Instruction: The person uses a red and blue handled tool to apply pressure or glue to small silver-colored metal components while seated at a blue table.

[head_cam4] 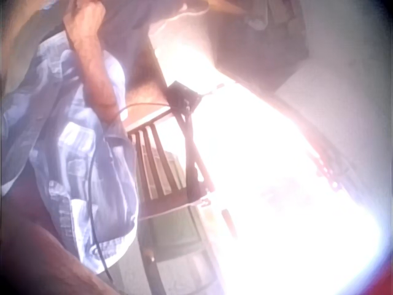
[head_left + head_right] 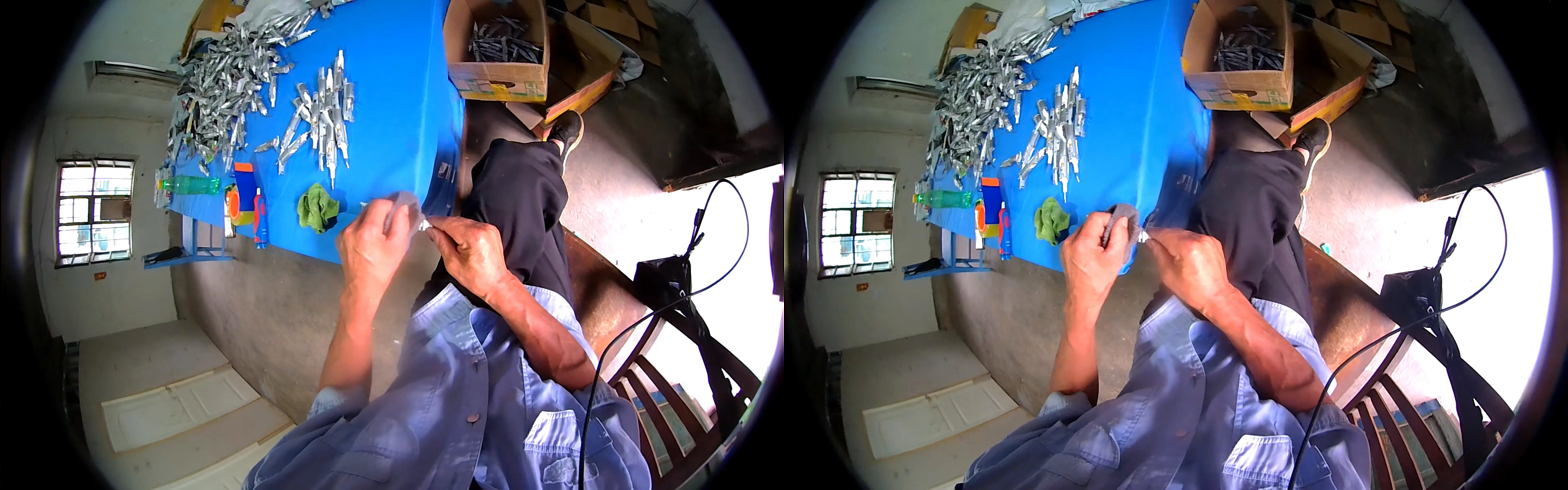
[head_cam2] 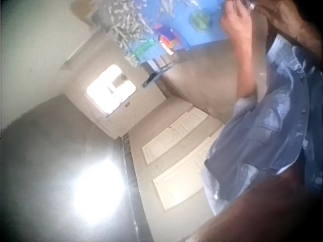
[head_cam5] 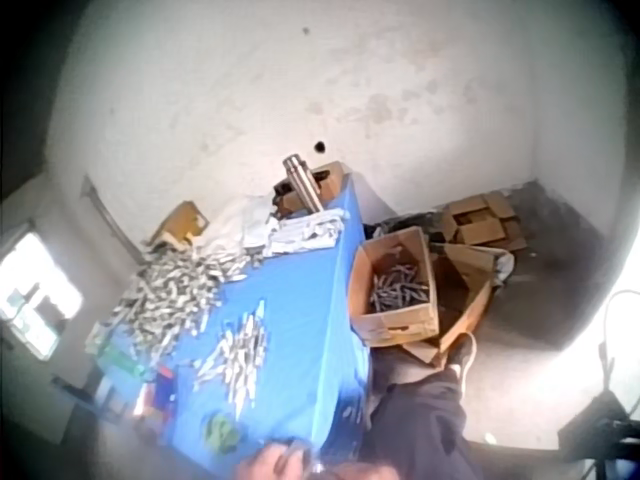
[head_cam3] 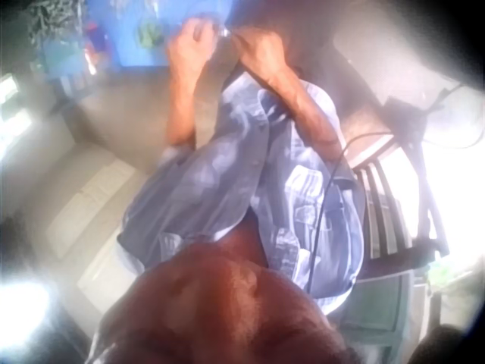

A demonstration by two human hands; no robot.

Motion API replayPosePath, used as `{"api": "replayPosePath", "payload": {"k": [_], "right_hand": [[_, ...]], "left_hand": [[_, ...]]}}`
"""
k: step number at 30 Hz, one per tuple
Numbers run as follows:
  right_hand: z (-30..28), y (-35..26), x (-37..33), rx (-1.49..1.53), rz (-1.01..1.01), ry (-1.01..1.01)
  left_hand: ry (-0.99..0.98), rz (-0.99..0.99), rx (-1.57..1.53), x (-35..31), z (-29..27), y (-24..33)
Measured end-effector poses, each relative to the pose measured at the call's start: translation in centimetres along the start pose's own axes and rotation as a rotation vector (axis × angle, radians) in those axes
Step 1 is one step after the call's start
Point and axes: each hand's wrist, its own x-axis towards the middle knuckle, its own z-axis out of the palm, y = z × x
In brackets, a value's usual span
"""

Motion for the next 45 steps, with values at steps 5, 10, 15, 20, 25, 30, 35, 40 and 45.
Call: {"api": "replayPosePath", "payload": {"k": [5, 10, 15, 20, 25, 30, 35, 40, 45], "right_hand": [[0.1, -0.2, 0.1, -0.001, 0.001, 0.000], [0.2, -0.2, 0.2, -0.010, 0.005, -0.005], [-0.5, -1.1, 0.8, -0.036, 0.089, -0.121], [-0.5, -0.9, 0.9, -0.006, 0.127, -0.151], [-0.2, -0.6, 0.6, 0.026, 0.113, -0.110], [-0.4, 0.0, 0.3, -0.074, 0.085, -0.128], [-0.3, -0.1, 0.2, -0.025, 0.043, -0.079], [-0.5, -0.6, 0.4, -0.010, 0.117, -0.110], [-0.3, -0.7, 0.3, 0.016, 0.153, -0.114]], "left_hand": [[0.008, -0.114, 0.004, 0.6, -0.8, -2.8], [0.042, -0.105, -0.013, 0.6, -0.6, -3.1], [0.098, -0.107, -0.098, 0.0, 0.1, -4.3], [0.092, -0.094, -0.125, 0.0, -0.2, -3.9], [0.013, -0.119, -0.093, -0.1, -1.2, -1.2], [-0.057, 0.066, 0.007, -0.6, -0.3, 2.3], [0.015, 0.079, 0.085, -0.5, -0.2, 0.4], [0.025, -0.018, 0.082, -0.2, -1.0, -2.8], [0.054, -0.114, -0.015, -0.8, -1.0, -3.3]]}}
